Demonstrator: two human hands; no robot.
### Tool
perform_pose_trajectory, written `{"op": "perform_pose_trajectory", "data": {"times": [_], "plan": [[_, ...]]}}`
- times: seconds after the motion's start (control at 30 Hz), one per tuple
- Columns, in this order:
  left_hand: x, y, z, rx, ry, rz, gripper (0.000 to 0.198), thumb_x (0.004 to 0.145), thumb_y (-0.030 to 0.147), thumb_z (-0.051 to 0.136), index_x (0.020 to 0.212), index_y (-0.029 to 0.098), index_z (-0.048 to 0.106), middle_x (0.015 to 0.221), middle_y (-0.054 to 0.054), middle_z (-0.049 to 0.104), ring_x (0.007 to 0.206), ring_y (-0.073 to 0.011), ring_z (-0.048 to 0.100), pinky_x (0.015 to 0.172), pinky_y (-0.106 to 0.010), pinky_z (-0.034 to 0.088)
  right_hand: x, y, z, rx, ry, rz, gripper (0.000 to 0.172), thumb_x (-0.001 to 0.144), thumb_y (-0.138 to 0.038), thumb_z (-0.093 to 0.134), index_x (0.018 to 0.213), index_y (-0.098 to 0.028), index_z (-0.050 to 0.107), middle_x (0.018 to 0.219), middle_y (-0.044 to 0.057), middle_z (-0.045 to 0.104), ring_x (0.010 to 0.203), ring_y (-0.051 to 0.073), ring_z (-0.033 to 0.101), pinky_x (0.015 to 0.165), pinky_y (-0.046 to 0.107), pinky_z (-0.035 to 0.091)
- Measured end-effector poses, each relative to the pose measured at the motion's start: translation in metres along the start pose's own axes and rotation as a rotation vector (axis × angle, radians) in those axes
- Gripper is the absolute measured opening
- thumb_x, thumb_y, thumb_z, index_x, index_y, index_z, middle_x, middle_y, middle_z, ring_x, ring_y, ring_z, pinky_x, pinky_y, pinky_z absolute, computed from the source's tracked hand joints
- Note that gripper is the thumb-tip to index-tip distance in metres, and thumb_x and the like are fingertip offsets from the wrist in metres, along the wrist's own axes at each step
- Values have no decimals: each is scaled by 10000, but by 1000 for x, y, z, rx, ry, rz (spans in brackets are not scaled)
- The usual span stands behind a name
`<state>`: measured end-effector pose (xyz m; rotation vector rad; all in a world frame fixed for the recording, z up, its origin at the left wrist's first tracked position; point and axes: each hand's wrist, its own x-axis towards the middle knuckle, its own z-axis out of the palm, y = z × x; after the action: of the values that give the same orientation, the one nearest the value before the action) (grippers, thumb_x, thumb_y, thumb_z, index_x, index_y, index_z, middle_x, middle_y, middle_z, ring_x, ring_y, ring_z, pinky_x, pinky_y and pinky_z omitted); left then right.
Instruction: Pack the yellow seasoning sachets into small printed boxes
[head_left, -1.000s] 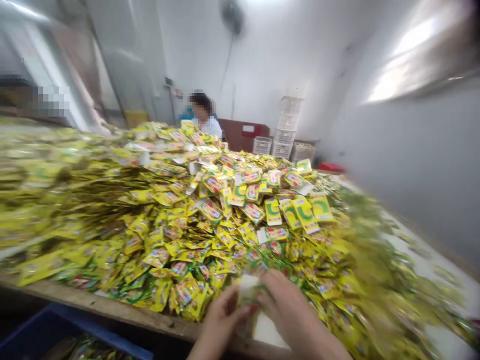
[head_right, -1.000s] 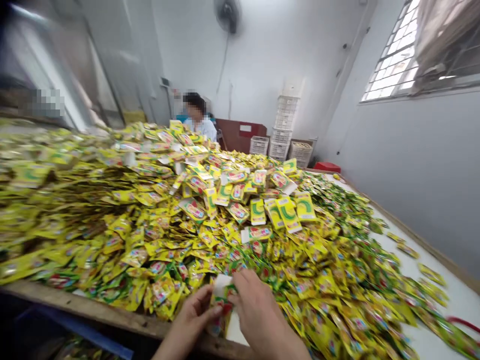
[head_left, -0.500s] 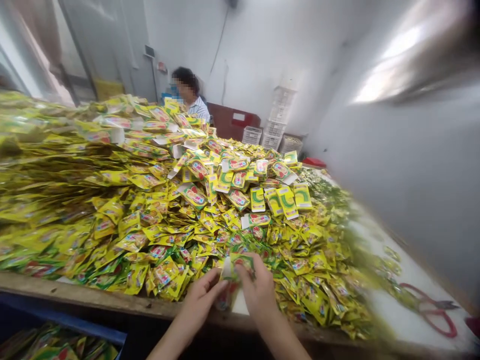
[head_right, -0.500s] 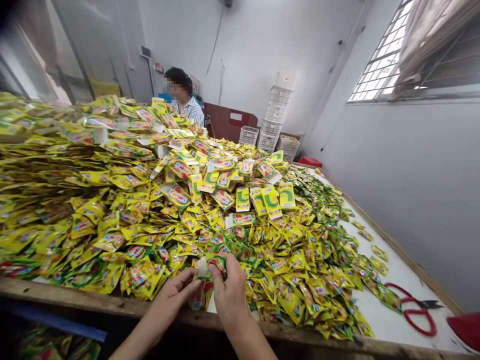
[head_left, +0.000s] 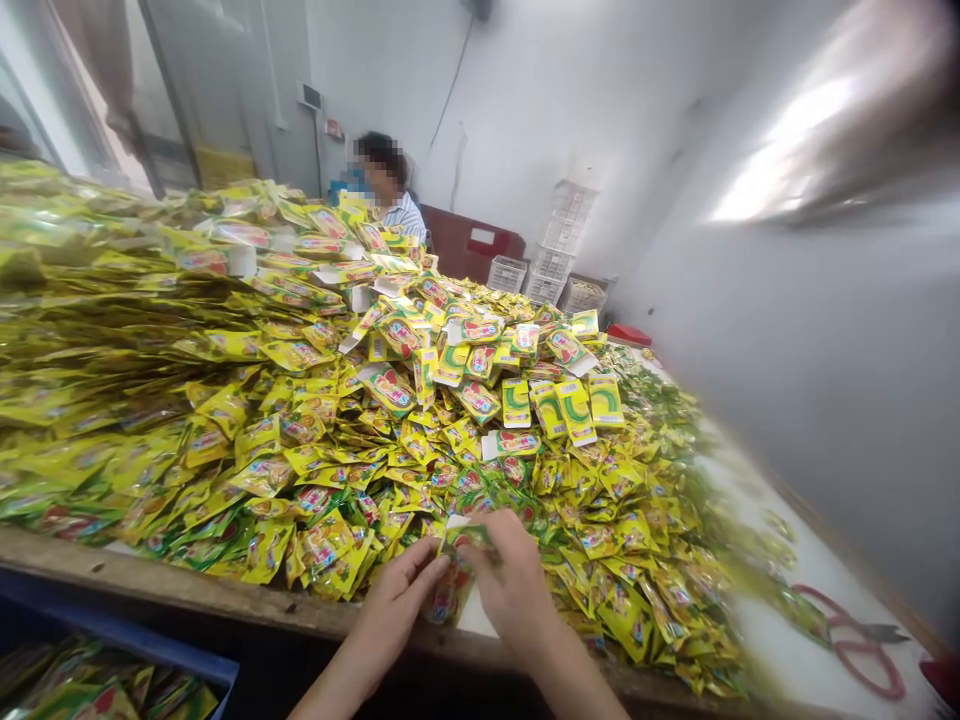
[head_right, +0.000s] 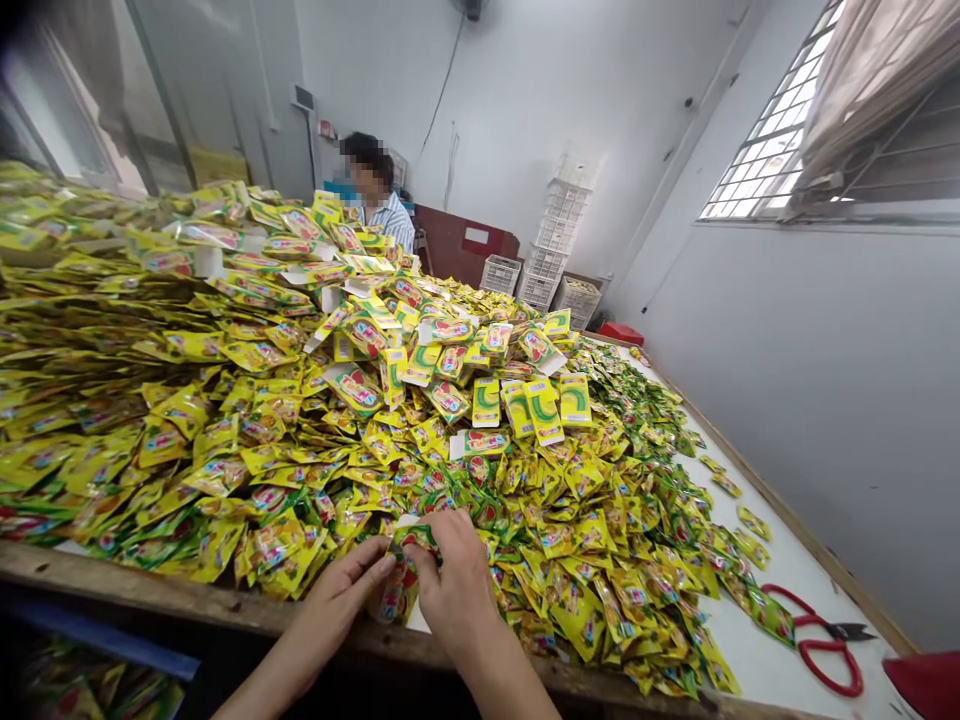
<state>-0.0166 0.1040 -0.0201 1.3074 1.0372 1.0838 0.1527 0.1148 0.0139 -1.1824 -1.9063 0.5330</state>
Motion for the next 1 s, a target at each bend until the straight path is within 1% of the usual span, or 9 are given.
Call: {"op": "perform_pose_trajectory", "data": {"times": [0.2,0.3,0.37,0.43,0.53,0.63,0.77,0.93,1.0], "plan": [[0,-2,3,23,-11,-9,277,881,434,562,952,199,690,892,-32,688,894,-235,616,788,-267,468,-1,2,3,34,170,70,131,961,-267,483,1051,-209,559,930,52,612,872,198,596,782,300,469],[3,-4,13,46,117,-28,261,841,434,610,899,191,686,851,-30,688,853,-234,614,758,-268,473,-5,6,10,56,226,54,126,963,-266,485,1058,-211,548,931,51,608,875,199,597,787,307,470],[4,-2,21,-8,207,-65,240,827,406,619,925,195,678,877,-29,701,861,-234,616,755,-271,480,-7,7,15,61,249,34,109,956,-250,501,1043,-215,557,930,48,610,876,198,594,790,310,470],[2,5,27,-120,251,-117,234,819,353,610,986,204,674,912,-21,713,870,-226,620,744,-263,484,-7,7,18,66,249,-8,93,949,-227,509,1015,-218,573,930,47,613,880,198,587,799,318,470],[-3,23,33,-272,266,-205,315,783,283,611,1084,207,669,968,-17,724,897,-217,628,754,-254,486,-6,8,19,71,229,-70,90,939,-206,519,993,-215,590,930,49,615,886,201,580,802,328,473],[-7,36,35,-338,290,-251,373,756,259,624,1122,201,668,1004,-24,730,945,-225,632,795,-265,487,-5,11,22,85,241,-62,106,935,-203,532,1028,-212,582,934,50,612,886,200,581,793,330,478],[-9,32,33,-344,292,-248,378,772,266,629,1145,216,658,1026,-15,722,962,-216,622,790,-254,483,-8,12,26,102,283,-69,126,934,-183,527,1051,-205,569,944,55,602,889,201,577,797,339,477],[-8,24,31,-345,253,-208,299,820,236,571,1101,211,671,950,-4,711,909,-191,606,761,-226,467,-8,9,22,71,221,-153,97,923,-151,539,980,-207,595,915,50,603,871,201,557,790,347,462],[-8,26,31,-338,254,-203,308,813,225,578,1105,214,672,972,-6,710,945,-196,604,787,-227,462,-8,8,22,70,238,-151,83,924,-153,542,966,-204,593,900,49,599,859,200,552,781,347,459]]}}
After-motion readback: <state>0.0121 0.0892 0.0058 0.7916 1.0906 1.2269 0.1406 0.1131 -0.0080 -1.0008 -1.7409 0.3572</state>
